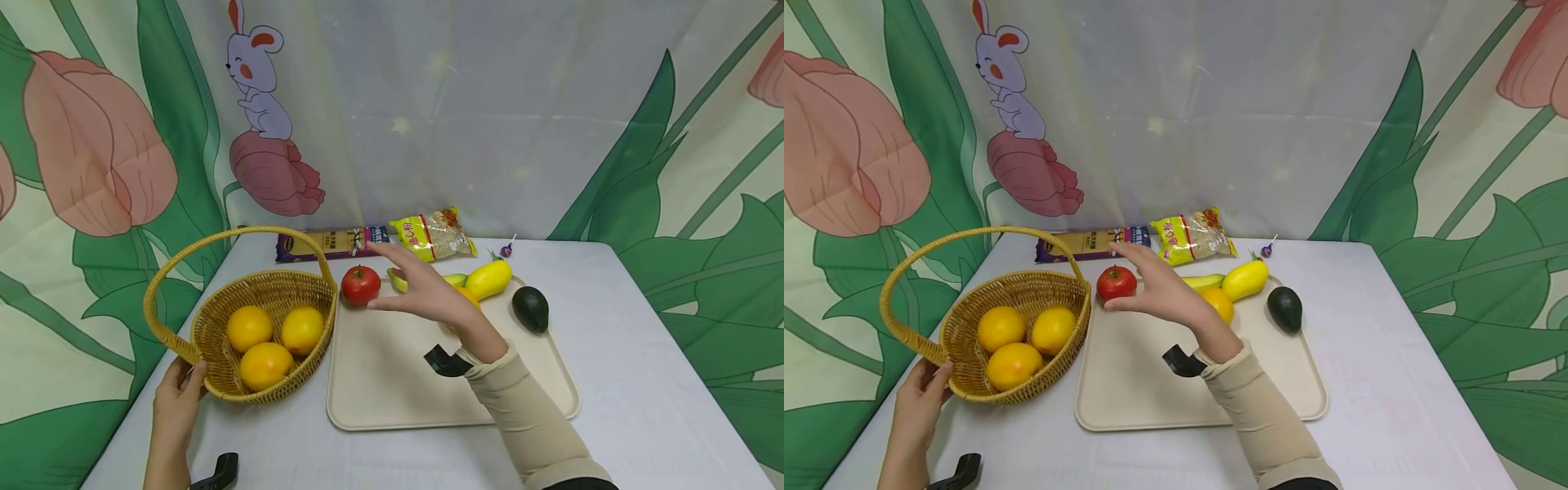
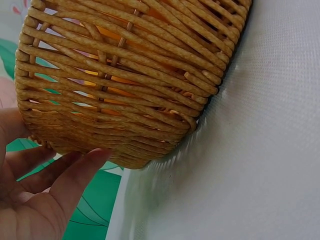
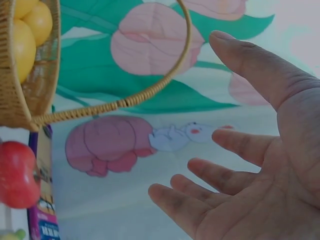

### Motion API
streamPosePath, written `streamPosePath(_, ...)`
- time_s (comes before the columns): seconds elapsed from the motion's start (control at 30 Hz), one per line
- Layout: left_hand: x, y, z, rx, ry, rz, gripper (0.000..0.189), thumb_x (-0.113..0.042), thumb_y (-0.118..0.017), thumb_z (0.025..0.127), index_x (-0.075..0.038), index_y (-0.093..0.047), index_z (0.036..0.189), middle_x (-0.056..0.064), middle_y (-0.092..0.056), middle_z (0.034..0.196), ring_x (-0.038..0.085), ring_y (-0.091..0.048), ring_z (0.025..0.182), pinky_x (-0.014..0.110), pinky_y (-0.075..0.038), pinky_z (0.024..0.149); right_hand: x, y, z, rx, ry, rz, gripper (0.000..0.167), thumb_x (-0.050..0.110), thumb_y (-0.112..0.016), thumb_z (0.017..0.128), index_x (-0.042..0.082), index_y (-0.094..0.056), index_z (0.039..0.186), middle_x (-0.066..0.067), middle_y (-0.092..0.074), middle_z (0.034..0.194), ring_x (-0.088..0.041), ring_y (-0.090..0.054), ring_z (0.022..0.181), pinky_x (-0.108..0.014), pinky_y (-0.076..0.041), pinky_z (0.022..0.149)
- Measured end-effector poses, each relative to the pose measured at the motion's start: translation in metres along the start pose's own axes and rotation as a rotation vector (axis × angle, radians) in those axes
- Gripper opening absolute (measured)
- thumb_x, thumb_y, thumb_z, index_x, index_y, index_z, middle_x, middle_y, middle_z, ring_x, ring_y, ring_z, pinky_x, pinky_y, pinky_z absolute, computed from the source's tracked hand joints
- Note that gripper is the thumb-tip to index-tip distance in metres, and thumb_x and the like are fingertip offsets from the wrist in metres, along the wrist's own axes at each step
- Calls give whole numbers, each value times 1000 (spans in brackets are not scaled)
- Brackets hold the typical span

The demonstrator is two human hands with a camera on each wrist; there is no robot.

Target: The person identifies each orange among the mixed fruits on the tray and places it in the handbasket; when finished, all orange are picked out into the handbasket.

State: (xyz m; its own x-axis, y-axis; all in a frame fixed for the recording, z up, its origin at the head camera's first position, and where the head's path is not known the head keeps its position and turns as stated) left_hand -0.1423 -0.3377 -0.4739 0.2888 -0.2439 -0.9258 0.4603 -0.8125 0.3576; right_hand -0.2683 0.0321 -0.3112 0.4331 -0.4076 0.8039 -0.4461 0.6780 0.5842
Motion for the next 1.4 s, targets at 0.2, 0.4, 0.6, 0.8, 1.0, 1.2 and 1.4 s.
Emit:
streamPosePath(0.2, 0, -2, 1, -2, 5, -9, 64, -38, -39, 99, -9, -16, 151, 24, -32, 149, -19, -46, 93, -1, -47, 68, -5, 18, -10, -48, 28, -26, 86, 27, -78, 78, 24, -29, 148, 0, -23, 156, -25, -33, 139, -44, -36, 112)
streamPosePath(0.4, 2, 0, 1, 4, 31, 13, 64, -39, -38, 99, -11, -15, 152, 22, -30, 151, -13, -48, 102, -1, -47, 69, -15, 32, -20, -91, 13, -51, 87, 28, -78, 77, 26, -28, 148, -1, -24, 156, -24, -30, 140, -47, -36, 112)
streamPosePath(0.6, 3, 1, 3, -2, 36, 37, 64, -39, -36, 100, -12, -13, 152, 21, -29, 152, 6, -50, 121, -1, -47, 69, -17, 43, -27, -124, 17, -61, 86, 25, -79, 77, 26, -29, 148, -4, -26, 155, -26, -30, 140, -47, -36, 111)
streamPosePath(0.8, 3, 1, 2, 2, 39, 22, 65, -39, -37, 99, -11, -13, 152, 21, -28, 152, -1, -51, 114, -1, -47, 68, -23, 54, -35, -148, -20, -67, 89, 25, -79, 76, 22, -28, 149, -4, -24, 156, -26, -28, 141, -47, -34, 113)
streamPosePath(1.0, 2, 0, 1, 2, 33, -4, 64, -37, -38, 100, -10, -14, 152, 22, -30, 151, -15, -47, 99, -1, -47, 68, -33, 63, -44, -168, -17, -92, 85, 23, -78, 78, 23, -29, 148, -6, -24, 156, -27, -23, 143, -51, -31, 114)
streamPosePath(1.2, 3, 1, 0, 3, 31, 4, 63, -37, -38, 100, -11, -14, 152, 22, -29, 151, -11, -48, 104, -1, -47, 68, -49, 66, -53, -178, -61, -112, 84, 29, -75, 80, 24, -27, 149, -5, -22, 157, -30, -22, 143, -53, -26, 116)
streamPosePath(1.4, 2, 0, 0, 6, -1, -19, 63, -36, -39, 100, -8, -15, 151, 25, -30, 150, -20, -46, 92, -1, -47, 68, -64, 70, -59, -191, -126, -116, 85, 31, -76, 80, 20, -28, 149, -9, -23, 156, -31, -22, 143, -53, -26, 116)
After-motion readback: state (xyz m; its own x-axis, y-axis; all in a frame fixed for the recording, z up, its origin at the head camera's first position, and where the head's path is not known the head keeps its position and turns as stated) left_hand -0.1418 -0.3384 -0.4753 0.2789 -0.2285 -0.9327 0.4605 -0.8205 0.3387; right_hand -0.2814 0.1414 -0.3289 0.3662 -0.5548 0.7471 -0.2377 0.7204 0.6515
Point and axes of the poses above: each hand's wrist, its own z-axis towards the middle knuckle, its own y-axis out of the back of the hand, x = y × z, the point moved 5 cm from there along z, towards the middle knuckle
